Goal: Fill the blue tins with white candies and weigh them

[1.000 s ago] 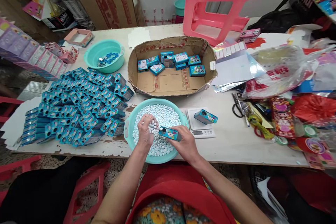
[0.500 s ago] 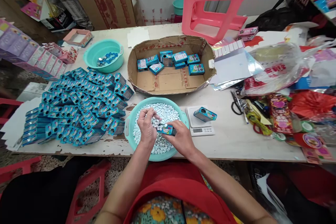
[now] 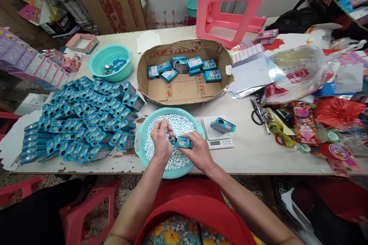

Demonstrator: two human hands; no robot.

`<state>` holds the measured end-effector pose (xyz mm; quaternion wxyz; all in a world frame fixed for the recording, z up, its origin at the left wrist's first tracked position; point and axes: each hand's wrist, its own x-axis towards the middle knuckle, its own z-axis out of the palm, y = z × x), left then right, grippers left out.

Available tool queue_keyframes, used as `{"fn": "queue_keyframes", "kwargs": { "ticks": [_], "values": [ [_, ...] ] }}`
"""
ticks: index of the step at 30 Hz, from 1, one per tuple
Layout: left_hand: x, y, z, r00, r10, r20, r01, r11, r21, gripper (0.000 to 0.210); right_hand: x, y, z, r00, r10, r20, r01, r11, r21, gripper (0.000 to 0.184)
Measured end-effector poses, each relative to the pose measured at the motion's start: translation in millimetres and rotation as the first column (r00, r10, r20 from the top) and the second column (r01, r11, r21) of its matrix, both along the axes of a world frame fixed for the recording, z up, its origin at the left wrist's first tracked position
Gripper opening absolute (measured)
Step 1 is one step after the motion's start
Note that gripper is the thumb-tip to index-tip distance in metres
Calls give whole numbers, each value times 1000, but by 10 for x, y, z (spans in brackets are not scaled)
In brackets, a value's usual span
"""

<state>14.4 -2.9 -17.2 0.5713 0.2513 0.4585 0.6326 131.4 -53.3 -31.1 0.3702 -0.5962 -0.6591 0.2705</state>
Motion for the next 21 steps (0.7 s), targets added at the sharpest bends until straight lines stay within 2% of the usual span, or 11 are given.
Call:
{"fn": "queue_keyframes", "kwargs": {
  "ticks": [7, 12, 15, 21],
  "values": [
    [-34, -29, 144, 996, -55, 65, 53, 998, 32, 22, -3, -18, 88, 997, 5, -83, -2, 999, 35, 32],
    [17, 61, 49, 999, 37, 1, -37, 999, 16, 29, -43, 29, 0, 997, -15, -77, 16, 1000, 15, 32],
    [36, 92, -10, 999, 40, -11, -40, 999, 34, 28, -66, 38, -40, 995, -29, -101, 30, 999, 13, 31],
    [43, 92, -6, 998, 58, -12, -57, 998, 36, 28, -78, 60, -72, 989, -51, -137, 52, 999, 6, 30]
  ]
}}
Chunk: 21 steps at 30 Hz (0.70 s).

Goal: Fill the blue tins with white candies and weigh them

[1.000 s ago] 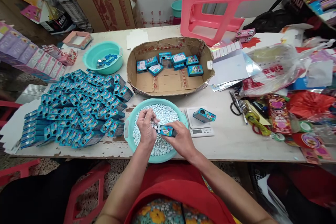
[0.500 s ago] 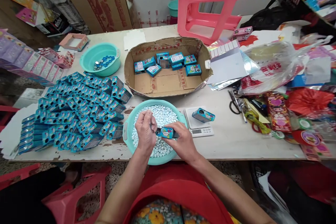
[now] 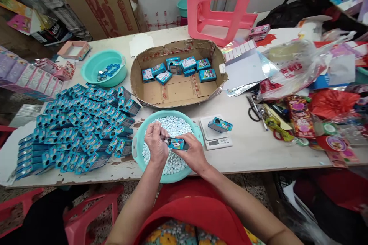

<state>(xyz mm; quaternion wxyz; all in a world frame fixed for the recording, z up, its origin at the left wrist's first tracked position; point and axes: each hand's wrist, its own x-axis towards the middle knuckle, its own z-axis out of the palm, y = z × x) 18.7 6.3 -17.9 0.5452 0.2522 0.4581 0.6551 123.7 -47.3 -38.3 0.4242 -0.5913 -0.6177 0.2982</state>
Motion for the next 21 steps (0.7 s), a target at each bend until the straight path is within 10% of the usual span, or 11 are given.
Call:
{"fn": "queue_keyframes", "kwargs": {
  "ticks": [7, 11, 16, 21],
  "values": [
    [-155, 136, 86, 991, -103, 87, 106, 994, -38, 25, 105, 30, -58, 997, -6, -82, 3, 999, -32, 35],
    [-342, 283, -222, 970, -242, -15, 232, 943, -237, 28, 332, -124, 6, 982, -17, -188, 8, 999, -48, 38],
    [-358, 214, -701, 672, -695, -256, 491, 677, -549, 25, 751, -446, 57, 963, -106, -249, 79, 990, -114, 35],
    [61, 310, -529, 427, -795, -431, 639, 603, -478, 14, 1227, -720, 6, 930, -299, -215, 265, 948, -174, 30]
  ]
}}
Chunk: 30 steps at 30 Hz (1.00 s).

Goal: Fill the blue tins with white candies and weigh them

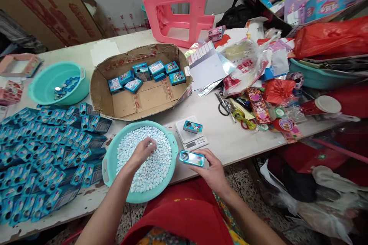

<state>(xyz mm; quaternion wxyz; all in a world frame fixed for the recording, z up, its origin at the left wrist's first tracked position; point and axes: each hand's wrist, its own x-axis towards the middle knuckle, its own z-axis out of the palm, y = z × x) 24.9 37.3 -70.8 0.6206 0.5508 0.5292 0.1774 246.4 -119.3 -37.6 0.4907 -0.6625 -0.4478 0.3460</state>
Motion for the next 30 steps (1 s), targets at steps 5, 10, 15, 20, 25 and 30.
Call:
{"fn": "queue_keyframes", "kwargs": {
  "ticks": [5, 10, 15, 20, 25, 30],
  "values": [
    [898, 288, 294, 953, -277, -121, 302, 884, 357, 8, 459, -171, -129, 978, -207, 36, 208, 978, -26, 31],
    [1536, 416, 267, 798, -377, -471, 598, 597, 535, 25, 756, -264, -261, 949, -313, 36, 314, 949, -34, 34],
    [1619, 401, 234, 705, -354, -615, 698, 503, 510, 28, 880, -308, -294, 935, -354, 20, 354, 933, -60, 35],
    [1635, 330, 293, 724, -371, -582, 682, 514, 520, 28, 922, -285, -280, 928, -372, 9, 372, 925, -80, 36],
    [1559, 302, 390, 805, -294, -514, 578, 579, 575, 24, 922, -252, -239, 922, -387, 34, 388, 917, -90, 40],
    [874, 272, 265, 862, -9, -507, 358, 719, 595, 20, 921, -279, -217, 901, -433, 36, 435, 897, -82, 44]
  ]
}}
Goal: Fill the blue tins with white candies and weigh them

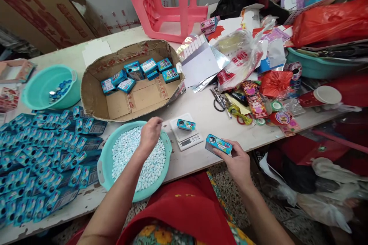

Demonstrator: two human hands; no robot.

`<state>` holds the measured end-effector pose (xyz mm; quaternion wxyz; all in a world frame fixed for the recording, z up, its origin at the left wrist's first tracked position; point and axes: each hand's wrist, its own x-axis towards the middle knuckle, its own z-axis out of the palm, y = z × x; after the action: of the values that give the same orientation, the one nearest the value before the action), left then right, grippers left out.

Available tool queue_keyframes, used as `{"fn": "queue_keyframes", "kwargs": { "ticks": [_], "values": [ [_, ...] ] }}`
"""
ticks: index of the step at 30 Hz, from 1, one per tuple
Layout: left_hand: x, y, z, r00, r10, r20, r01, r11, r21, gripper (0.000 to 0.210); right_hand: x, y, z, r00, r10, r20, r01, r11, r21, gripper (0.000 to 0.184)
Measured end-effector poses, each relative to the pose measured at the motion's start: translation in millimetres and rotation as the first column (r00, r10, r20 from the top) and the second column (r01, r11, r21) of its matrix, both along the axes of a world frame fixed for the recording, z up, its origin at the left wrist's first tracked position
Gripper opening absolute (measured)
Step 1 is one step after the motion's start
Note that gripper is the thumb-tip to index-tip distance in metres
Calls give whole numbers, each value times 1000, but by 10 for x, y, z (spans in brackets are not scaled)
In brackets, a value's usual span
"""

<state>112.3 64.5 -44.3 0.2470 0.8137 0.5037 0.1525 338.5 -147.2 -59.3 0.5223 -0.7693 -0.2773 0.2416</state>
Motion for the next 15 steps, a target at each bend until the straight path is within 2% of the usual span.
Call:
{"fn": "queue_keyframes", "kwargs": {
  "ticks": [2, 5, 6, 8, 10, 12, 13, 15],
  "values": [
    [-348, -83, -178, 982, 104, -159, -118, 989, -83, 19, -1, -18, -10, 1000, -22, -8, 22, 1000, 7, 44],
    [-707, -263, -461, 953, 42, -301, -115, 967, -228, 34, -11, -35, -50, 998, -50, -27, 50, 998, 25, 46],
    [-773, -318, -527, 956, 6, -294, -85, 963, -255, 36, -19, -36, -66, 998, -55, -33, 56, 998, 29, 47],
    [-858, -392, -592, 971, -26, -238, -46, 955, -292, 26, -44, -33, -87, 998, -58, -39, 59, 998, 34, 48],
    [-940, -411, -580, 992, 21, -121, -67, 918, -390, 15, -80, -25, -89, 998, -54, -36, 55, 998, 31, 48],
    [-1055, -397, -536, 980, 188, 73, -116, 820, -560, 16, -120, -15, -71, 998, -52, -31, 53, 998, 30, 48],
    [-1119, -387, -516, 937, 299, 178, -114, 748, -654, 21, -138, -10, -59, 998, -51, -31, 52, 998, 31, 49],
    [-1226, -370, -492, 803, 497, 330, -48, 605, -795, 29, -164, -2, -36, 998, -52, -34, 53, 998, 36, 50]
  ]
}}
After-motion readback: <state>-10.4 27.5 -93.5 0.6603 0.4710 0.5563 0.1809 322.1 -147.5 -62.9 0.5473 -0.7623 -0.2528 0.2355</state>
